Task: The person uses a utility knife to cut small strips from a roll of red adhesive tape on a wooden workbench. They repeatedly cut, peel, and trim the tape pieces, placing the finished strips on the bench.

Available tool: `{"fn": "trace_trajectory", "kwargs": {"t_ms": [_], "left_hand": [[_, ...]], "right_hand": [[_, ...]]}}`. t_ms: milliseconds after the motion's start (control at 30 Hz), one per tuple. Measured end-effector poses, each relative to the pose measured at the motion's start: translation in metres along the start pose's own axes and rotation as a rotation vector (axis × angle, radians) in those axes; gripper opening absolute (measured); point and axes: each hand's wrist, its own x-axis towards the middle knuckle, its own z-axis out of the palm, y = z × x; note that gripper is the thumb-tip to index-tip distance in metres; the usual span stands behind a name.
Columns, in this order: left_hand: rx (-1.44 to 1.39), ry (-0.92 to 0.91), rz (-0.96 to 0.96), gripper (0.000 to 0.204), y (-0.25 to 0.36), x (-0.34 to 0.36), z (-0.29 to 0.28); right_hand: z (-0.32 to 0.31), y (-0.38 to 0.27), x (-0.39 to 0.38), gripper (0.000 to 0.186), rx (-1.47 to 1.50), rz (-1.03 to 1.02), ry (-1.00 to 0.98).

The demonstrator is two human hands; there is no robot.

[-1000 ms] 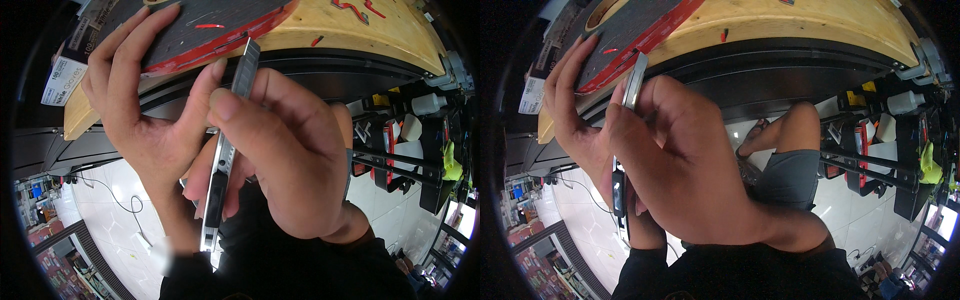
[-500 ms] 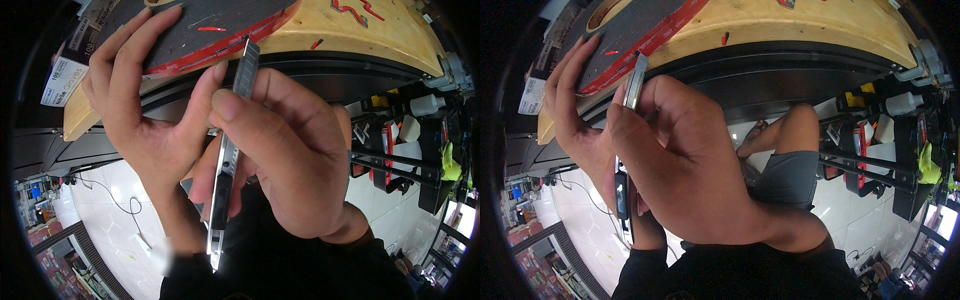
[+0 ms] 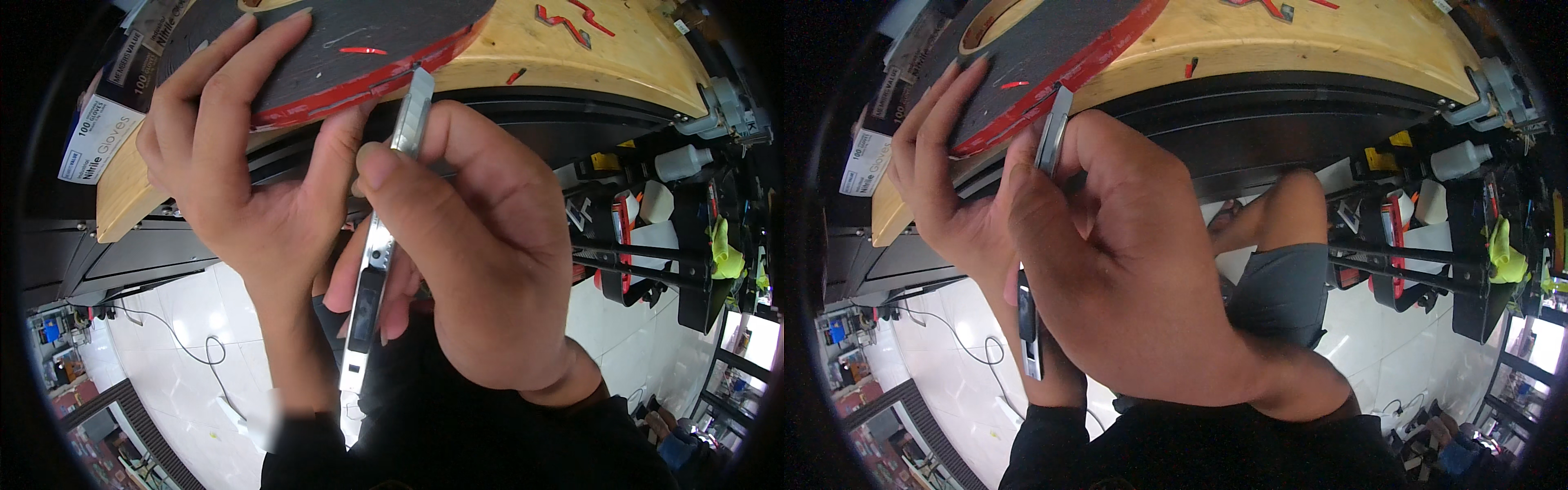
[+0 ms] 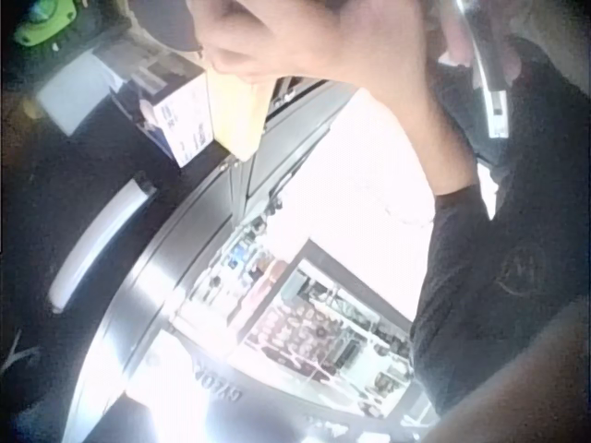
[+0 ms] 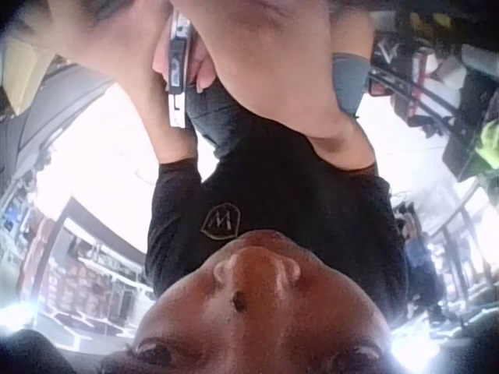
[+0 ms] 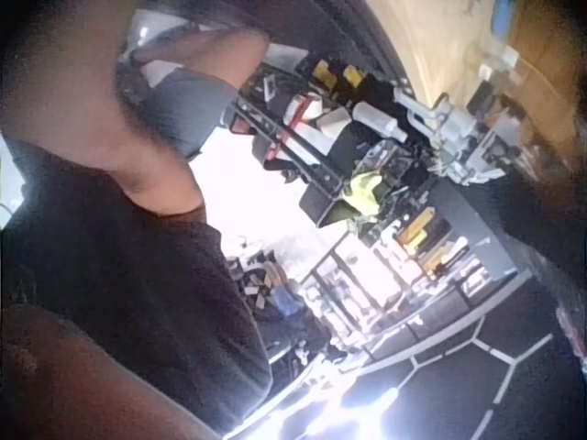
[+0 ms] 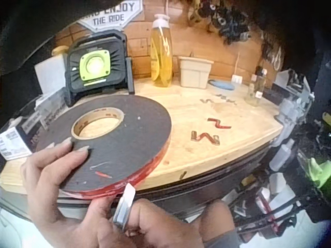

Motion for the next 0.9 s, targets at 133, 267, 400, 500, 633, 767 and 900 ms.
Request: {"fn": "trace_trajectory", "kwargs": {"t_ms": [133, 267, 400, 500, 633, 767, 900], "left_hand": [[-0.034, 0.041, -0.035, 0.051, -0.001, -0.002, 0.006], [-0.068, 0.028, -0.006, 0.054, -0.006, -0.001, 0.005], [-0.065, 0.021, 0.001, 0.055, -0.008, -0.001, 0.002], [-0.048, 0.005, 0.016, 0.055, -0.006, 0.0, 0.002], [-0.018, -0.019, 0.037, 0.055, -0.005, 0.0, 0.0], [0.007, -0.049, 0.051, 0.056, -0.004, 0.0, -0.002], [0.042, -0.155, 0.032, 0.056, -0.004, 0.005, -0.011]], "right_hand": [[0.009, 0.003, -0.001, 0.017, -0.042, -0.034, 0.039], [0.011, 0.007, -0.001, 0.017, -0.026, -0.052, 0.057], [0.019, 0.005, -0.003, 0.019, 0.148, 0.004, 0.07], [0.018, 0.004, -0.003, 0.02, 0.196, 0.001, 0.042], [0.019, 0.005, -0.004, 0.02, 0.198, -0.005, 0.043], [0.025, 0.004, -0.003, 0.02, 0.162, 0.026, 0.091], [0.027, 0.004, -0.003, 0.021, 0.202, 0.071, 0.084]]}}
